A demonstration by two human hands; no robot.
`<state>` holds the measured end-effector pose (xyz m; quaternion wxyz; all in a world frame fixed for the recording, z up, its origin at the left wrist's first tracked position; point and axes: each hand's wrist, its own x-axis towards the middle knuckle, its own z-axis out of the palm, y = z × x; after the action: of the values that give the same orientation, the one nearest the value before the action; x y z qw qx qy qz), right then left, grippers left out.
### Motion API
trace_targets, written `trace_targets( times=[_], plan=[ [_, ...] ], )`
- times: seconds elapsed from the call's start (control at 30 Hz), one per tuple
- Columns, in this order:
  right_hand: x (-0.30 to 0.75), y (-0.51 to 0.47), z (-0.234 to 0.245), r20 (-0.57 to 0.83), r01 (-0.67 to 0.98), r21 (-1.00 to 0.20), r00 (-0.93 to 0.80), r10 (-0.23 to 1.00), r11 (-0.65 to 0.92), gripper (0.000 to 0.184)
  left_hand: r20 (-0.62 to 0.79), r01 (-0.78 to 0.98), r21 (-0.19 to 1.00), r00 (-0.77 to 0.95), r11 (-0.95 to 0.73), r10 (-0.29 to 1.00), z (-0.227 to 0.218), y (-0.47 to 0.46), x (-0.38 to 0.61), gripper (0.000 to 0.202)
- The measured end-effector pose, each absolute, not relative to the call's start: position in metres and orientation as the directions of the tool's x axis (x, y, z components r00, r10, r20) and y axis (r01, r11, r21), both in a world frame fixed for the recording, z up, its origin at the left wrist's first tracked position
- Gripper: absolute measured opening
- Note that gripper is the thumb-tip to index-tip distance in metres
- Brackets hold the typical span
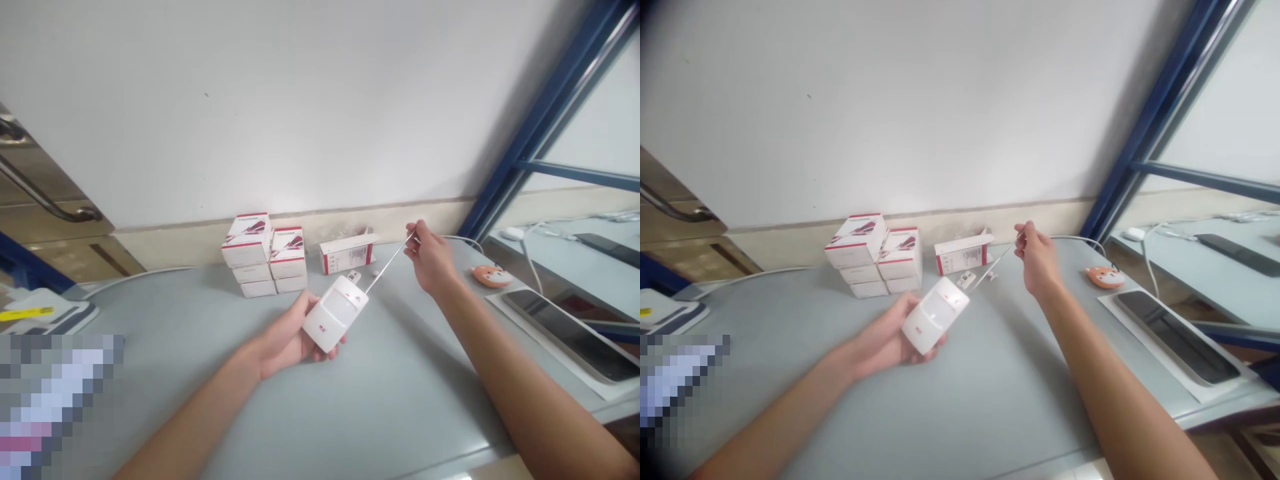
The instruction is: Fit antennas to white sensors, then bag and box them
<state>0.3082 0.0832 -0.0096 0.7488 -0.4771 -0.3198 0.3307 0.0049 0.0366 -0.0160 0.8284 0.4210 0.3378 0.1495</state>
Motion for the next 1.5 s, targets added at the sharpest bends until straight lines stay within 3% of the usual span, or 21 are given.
trace_targets(
  times=[0.23, 0.7, 1.07, 1.33, 1.5],
  plan=[
    [0.347, 0.094, -0.015, 0.021, -0.262, -0.919, 0.712, 0.702, 0.293, 0.026, -0.48, 0.146, 0.807, 0.727, 0.572, 0.492, -0.009, 0.038, 0.0, 0.045],
    [0.372, 0.1, -0.028, 0.158, -0.1, -0.952, 0.65, 0.743, 0.29, 0.046, -0.462, 0.116, 0.78, 0.77, 0.615, 0.441, -0.009, 0.032, 0.003, 0.042],
    [0.37, 0.1, -0.044, 0.025, -0.306, -0.929, 0.509, 0.86, 0.208, 0.028, -0.422, 0.038, 0.758, 0.79, 0.651, 0.445, -0.021, 0.036, 0.001, 0.043],
    [0.372, 0.104, -0.049, 0.033, -0.282, -0.936, 0.527, 0.849, 0.211, 0.046, -0.385, 0.02, 0.756, 0.822, 0.654, 0.42, -0.018, 0.037, 0.0, 0.045],
    [0.367, 0.103, -0.051, 0.044, -0.177, -0.969, 0.564, 0.825, 0.173, 0.04, -0.381, 0.026, 0.747, 0.836, 0.664, 0.396, -0.023, 0.04, -0.001, 0.048]
  ],
)
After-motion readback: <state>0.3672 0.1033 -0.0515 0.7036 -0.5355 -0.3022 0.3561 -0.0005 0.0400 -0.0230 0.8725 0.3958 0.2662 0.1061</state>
